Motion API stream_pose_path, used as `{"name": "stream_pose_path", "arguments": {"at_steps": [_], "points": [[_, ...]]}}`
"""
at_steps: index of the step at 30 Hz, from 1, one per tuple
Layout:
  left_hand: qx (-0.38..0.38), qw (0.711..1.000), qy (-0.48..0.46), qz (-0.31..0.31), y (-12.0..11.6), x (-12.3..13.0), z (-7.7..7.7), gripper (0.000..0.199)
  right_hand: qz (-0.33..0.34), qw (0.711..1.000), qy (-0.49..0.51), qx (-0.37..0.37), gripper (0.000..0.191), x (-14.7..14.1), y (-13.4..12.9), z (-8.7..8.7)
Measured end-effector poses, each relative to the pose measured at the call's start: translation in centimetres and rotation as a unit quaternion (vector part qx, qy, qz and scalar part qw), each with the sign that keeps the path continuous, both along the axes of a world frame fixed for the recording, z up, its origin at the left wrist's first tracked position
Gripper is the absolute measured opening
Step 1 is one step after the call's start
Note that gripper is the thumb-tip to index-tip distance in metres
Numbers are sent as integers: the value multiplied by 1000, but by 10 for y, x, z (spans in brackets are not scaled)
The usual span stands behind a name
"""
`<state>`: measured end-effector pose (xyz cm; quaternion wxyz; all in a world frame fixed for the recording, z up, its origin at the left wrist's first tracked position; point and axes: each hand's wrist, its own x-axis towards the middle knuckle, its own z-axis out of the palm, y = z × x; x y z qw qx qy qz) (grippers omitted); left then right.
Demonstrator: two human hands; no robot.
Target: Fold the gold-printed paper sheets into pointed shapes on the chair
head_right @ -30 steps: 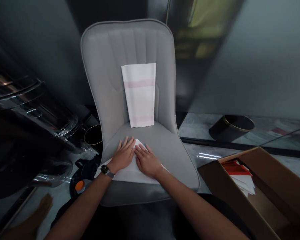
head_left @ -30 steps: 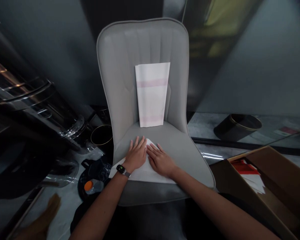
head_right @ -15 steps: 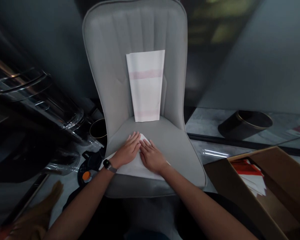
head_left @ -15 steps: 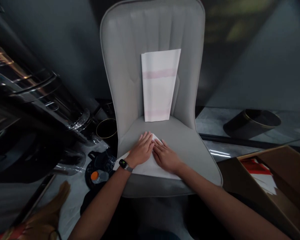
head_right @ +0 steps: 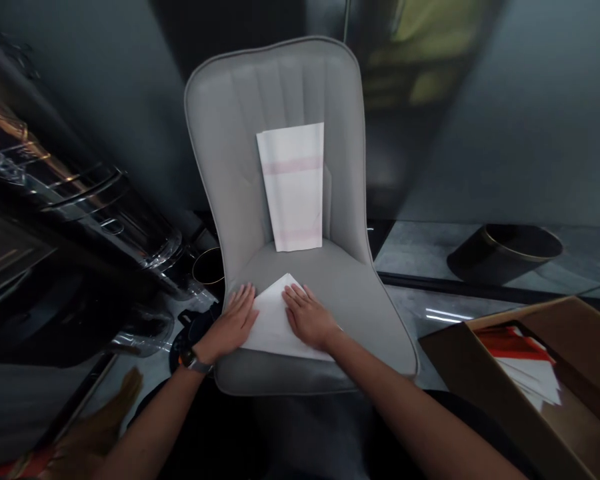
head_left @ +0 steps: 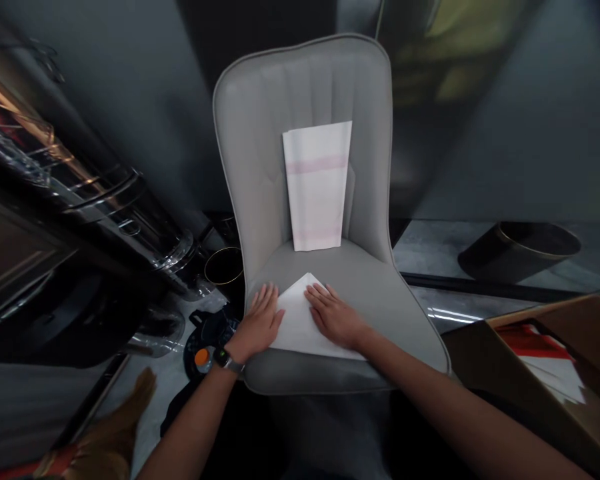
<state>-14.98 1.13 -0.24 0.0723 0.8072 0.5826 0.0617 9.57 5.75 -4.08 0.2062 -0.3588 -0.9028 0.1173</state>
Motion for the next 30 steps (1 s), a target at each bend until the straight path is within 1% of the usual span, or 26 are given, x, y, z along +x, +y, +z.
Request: {"name": "stream_pose_path", "arguments": {"at_steps": [3,6,9,12,14,16,18,20,22,24,26,28,30], "points": [[-16,998,40,41,-27,-20,-4,72,-4,1000,-6,-2,50,-1,1,-4],[-22,996,61,59,-40,-21,-5,78,-5,1000,-3,1,50,-2,1,-7],[-41,994,72,74,-41,-15,0,80,-3,1000,4,12,50,-1,0,-9],[-80,992,60,79,-37,-14,8,82,1,1000,-2,9,50,-2,-1,-8],[-111,990,32,84,-35,-18,11,79,7,1000,-2,-14,51,-2,1,-4],[-114,988,-10,102,-34,-24,12,72,8,998,18,-61,52,0,6,6],[-74,987,-54,130,-32,-30,11,64,-33,991,56,-120,52,6,15,20],[-26,983,-88,158,-28,-34,10,57,-117,977,83,-160,51,19,25,33],[-6,979,-105,175,-22,-38,11,49,-177,963,73,-188,50,35,33,43],[-9,977,-109,182,-14,-39,14,41,-198,952,44,-228,42,48,35,48],[-16,977,-110,183,-7,-39,19,35,-198,942,20,-269,29,53,31,49],[-22,977,-107,184,-2,-37,23,28,-196,937,8,-289,22,49,25,48],[-26,977,-101,186,1,-32,27,25,-208,935,2,-289,22,39,18,49]]}}
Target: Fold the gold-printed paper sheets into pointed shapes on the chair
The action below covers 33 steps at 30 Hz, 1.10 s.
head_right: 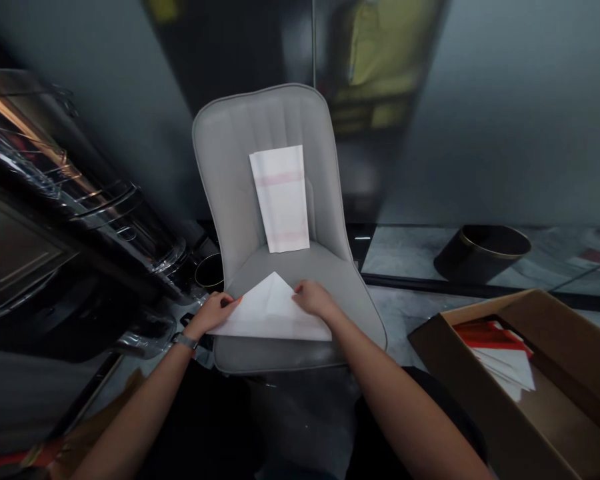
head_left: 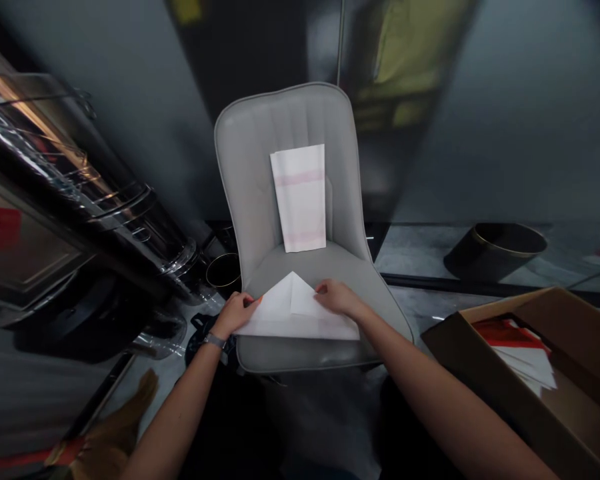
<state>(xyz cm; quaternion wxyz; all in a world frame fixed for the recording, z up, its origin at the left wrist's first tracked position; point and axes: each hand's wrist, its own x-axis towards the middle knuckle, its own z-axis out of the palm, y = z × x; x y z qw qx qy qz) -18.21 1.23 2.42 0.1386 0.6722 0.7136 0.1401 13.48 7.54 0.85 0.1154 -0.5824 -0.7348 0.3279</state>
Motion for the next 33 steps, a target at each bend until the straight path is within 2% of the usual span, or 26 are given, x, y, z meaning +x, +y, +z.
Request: {"name": "stream_pose_path", "arguments": {"at_steps": [6,12,15,19,23,26,29,33], "points": [[-4,1000,17,-3,9,22,-3,24,-8,999,-28,32,34,-23,-13,9],[0,998,61,0,43,48,-3,30,0,998,-52,41,34,-27,-11,8],[16,995,81,-55,58,69,-4,38,3,997,-65,42,32,-29,-8,7],[12,983,100,-151,59,89,-15,49,10,995,-86,55,31,-34,-8,9],[14,977,119,-174,53,88,-28,55,28,989,-102,99,35,-39,-15,13],[36,973,147,-176,53,86,-34,56,90,979,-99,153,45,-39,-24,5],[49,970,165,-173,55,87,-35,56,163,962,-97,194,53,-38,-34,-12],[53,971,165,-166,52,88,-34,55,158,959,-97,213,59,-38,-41,-31]]}}
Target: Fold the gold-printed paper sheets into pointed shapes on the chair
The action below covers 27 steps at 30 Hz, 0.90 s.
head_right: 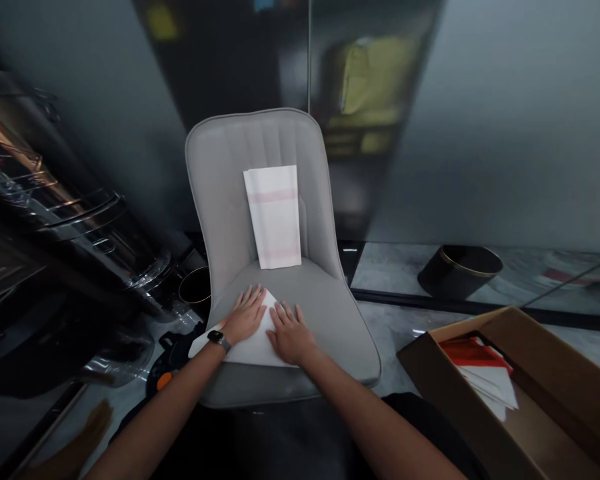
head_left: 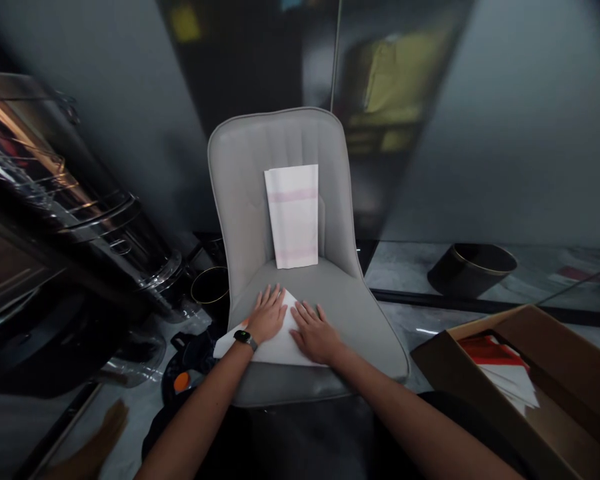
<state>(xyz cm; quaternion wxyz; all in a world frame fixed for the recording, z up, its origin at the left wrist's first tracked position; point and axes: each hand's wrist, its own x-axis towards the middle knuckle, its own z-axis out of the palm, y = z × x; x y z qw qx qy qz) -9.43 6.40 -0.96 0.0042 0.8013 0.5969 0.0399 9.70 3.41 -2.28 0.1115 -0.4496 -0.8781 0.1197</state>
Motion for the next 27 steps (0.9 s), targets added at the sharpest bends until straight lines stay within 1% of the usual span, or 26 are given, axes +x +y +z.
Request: {"name": "stream_pose_path", "arguments": {"at_steps": [4,7,10,15,21,27], "points": [[18,1000,-5,14,-15,-5,-2,55,-4,1000,19,20,60,1,-1,-6],[3,1000,-2,23,-27,-6,-5,55,0,999,29,22,60,2,-1,-6],[-9,1000,10,27,-32,-3,-5,57,0,999,33,13,60,3,-1,-4],[-3,1000,24,19,-35,1,-2,58,-3,999,34,9,59,2,-1,-3],[-10,999,28,31,-34,5,1,58,-13,999,31,8,61,0,-1,-3],[-23,999,24,39,-33,7,6,59,-26,999,27,-11,63,-3,-1,2]]}}
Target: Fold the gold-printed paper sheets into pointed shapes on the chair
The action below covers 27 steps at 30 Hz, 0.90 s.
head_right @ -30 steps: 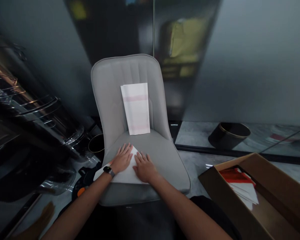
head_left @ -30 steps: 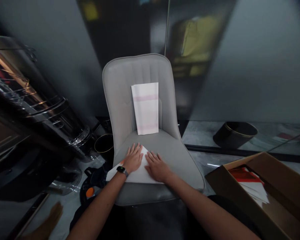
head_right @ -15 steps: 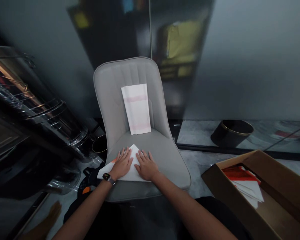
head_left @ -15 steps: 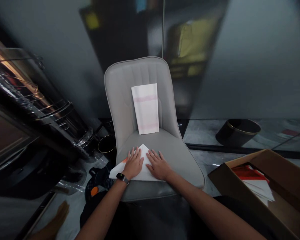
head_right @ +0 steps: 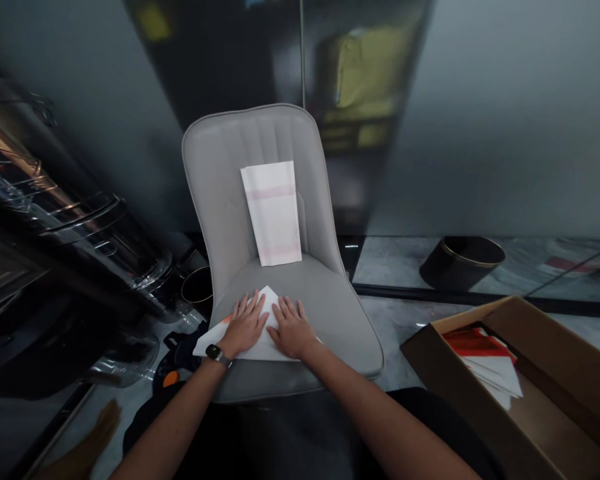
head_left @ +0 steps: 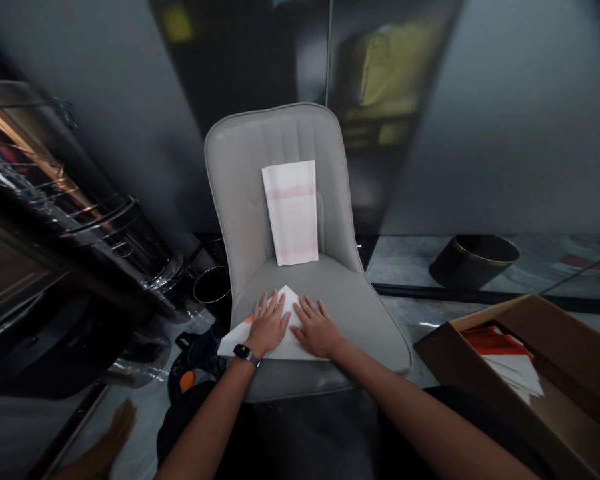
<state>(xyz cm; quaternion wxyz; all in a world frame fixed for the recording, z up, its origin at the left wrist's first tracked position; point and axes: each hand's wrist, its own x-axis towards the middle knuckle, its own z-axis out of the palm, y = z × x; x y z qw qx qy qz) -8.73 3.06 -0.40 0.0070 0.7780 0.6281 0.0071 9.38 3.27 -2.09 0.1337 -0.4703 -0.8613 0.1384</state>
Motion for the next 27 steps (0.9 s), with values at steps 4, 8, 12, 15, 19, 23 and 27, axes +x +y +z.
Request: {"name": "stream_pose_path", "arguments": {"at_steps": [4,8,12,15,19,23,27], "points": [[-1,1000,-9,0,1,0,0,59,-5,1000,0,-2,63,-1,0,2],[11,1000,-22,4,2,1,-4,58,-10,1000,0,3,63,-1,-1,0],[19,999,-29,-5,1,2,-5,59,-6,1000,0,20,64,0,-2,-2],[9,999,-28,-13,0,2,-4,55,-8,999,-5,32,65,2,-6,-1],[7,999,-40,-19,-2,3,-4,54,-14,999,-12,43,63,6,-22,2],[14,998,-51,-14,-4,4,-3,55,0,999,-25,26,76,11,-47,3],[15,998,-62,-7,-3,5,-4,58,-15,999,-35,31,89,22,-81,-1]]}}
